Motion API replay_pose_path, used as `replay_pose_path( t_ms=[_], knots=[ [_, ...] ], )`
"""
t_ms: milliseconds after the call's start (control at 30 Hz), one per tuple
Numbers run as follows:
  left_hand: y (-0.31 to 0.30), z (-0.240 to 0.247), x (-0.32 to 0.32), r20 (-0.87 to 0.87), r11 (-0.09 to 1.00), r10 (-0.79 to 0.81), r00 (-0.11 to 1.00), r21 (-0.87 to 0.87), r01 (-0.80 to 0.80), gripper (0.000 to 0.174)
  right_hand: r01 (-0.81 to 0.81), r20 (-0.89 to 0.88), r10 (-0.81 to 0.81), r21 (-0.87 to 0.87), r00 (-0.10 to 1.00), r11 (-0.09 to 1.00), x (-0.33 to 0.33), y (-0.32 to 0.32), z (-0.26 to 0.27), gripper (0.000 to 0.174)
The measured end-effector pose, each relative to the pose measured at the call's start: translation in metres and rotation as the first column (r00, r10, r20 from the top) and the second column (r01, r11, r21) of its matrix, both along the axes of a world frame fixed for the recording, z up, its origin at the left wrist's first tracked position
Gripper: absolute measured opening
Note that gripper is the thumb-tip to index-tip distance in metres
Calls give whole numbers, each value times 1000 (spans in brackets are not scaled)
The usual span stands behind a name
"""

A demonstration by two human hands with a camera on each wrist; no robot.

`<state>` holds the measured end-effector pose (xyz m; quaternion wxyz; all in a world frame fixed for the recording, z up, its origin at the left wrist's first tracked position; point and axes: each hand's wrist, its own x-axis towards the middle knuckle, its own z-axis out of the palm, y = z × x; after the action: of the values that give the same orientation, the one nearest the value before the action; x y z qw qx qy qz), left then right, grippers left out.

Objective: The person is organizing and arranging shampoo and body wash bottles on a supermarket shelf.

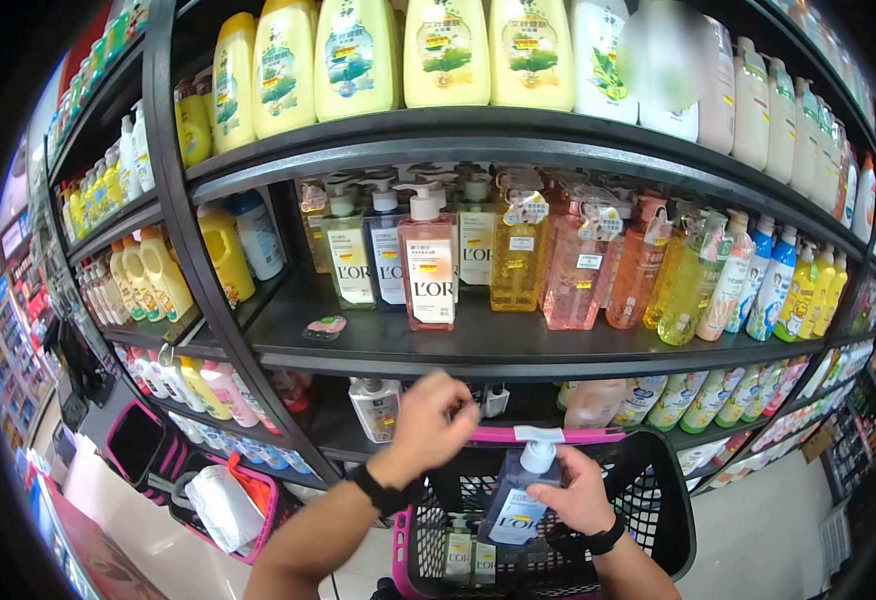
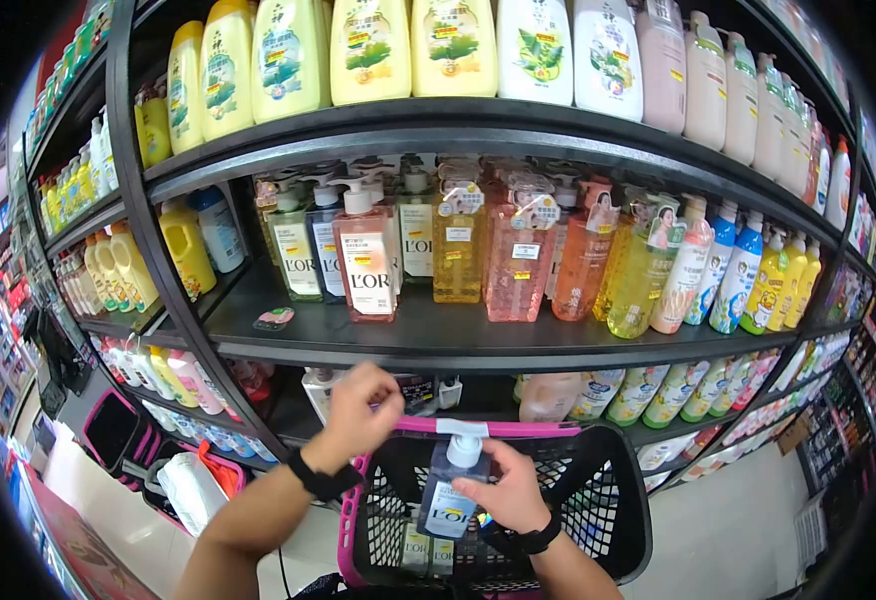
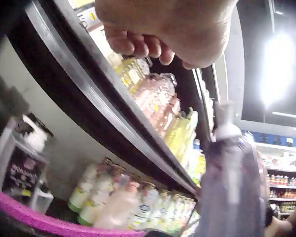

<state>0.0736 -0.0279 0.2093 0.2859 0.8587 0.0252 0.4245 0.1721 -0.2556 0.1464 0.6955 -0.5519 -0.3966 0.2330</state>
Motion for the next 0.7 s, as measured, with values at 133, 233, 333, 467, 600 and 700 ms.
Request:
replay_pose_path(
  t_ms=[133, 233, 333, 467, 600, 700],
  knots=[
    [-30, -37, -20, -212, 927, -342, 916, -238, 291, 47, 18, 55, -21, 56, 998, 998, 3, 8, 22, 49],
    [-42, -52, -30, -235, 822, -448, 862, -488, 294, 70, 26, 67, -33, 106, 997, 994, 4, 15, 35, 47],
    [-54, -43, -31, -141, 815, -400, 906, -507, 281, 70, 2, -24, 2, 164, 1000, 986, 1, 24, 42, 45],
    [-57, -41, -23, -44, 697, -423, 905, -654, 294, 67, -58, -72, 72, 181, 995, 982, -2, 32, 42, 45],
    [-61, -34, -24, -84, 772, -352, 932, -589, 238, 57, -99, -51, 113, 220, 992, 971, 0, 32, 39, 48],
    [-65, -26, -25, -117, 761, -334, 935, -619, 194, 57, -69, -48, 81, 218, 996, 974, 2, 26, 25, 48]
  ],
)
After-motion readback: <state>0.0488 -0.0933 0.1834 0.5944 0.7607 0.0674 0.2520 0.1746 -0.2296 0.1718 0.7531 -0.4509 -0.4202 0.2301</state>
